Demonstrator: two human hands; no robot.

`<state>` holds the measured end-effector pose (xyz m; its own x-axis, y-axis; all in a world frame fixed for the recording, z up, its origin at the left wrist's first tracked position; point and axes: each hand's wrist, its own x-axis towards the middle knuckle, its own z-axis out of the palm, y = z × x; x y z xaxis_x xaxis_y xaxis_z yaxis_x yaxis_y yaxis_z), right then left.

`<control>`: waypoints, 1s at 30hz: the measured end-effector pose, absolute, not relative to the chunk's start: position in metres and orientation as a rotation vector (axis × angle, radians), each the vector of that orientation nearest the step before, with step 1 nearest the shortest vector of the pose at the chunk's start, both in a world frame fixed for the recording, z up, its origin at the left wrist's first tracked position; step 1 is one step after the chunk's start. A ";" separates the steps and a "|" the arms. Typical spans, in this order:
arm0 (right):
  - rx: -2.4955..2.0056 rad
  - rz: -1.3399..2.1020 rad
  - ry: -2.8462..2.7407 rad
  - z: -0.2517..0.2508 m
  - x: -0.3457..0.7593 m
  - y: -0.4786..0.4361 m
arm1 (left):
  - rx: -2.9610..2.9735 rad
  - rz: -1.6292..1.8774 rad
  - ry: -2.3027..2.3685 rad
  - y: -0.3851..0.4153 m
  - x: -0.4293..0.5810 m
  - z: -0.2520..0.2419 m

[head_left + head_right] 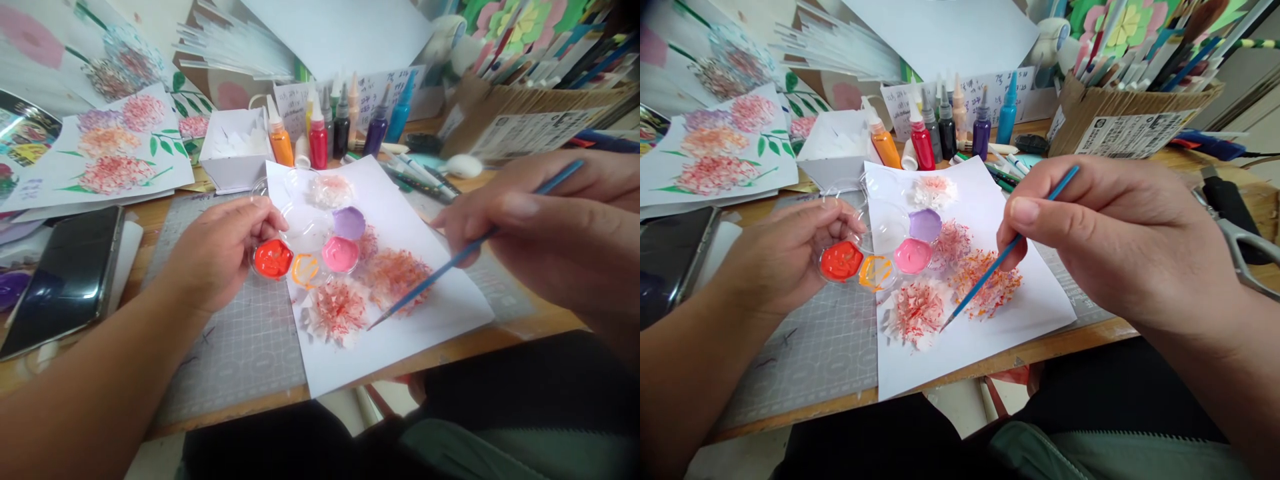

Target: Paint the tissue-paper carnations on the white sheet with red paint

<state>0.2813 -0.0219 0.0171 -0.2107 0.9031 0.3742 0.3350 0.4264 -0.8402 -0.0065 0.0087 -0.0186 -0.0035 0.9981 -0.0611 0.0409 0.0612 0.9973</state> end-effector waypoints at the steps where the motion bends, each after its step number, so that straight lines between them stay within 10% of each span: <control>1: -1.084 0.772 -1.750 0.017 0.282 -0.022 | 1.196 1.146 1.267 0.009 -0.007 -0.019; 30: -1.029 0.766 -1.862 0.014 0.275 -0.024 | 1.164 1.144 1.246 0.008 -0.006 -0.018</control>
<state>0.2745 -0.0239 0.0144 -0.2976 0.8744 0.3831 0.3519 0.4735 -0.8074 -0.0057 0.0081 -0.0181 0.0065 0.9972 -0.0749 0.0097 0.0748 0.9972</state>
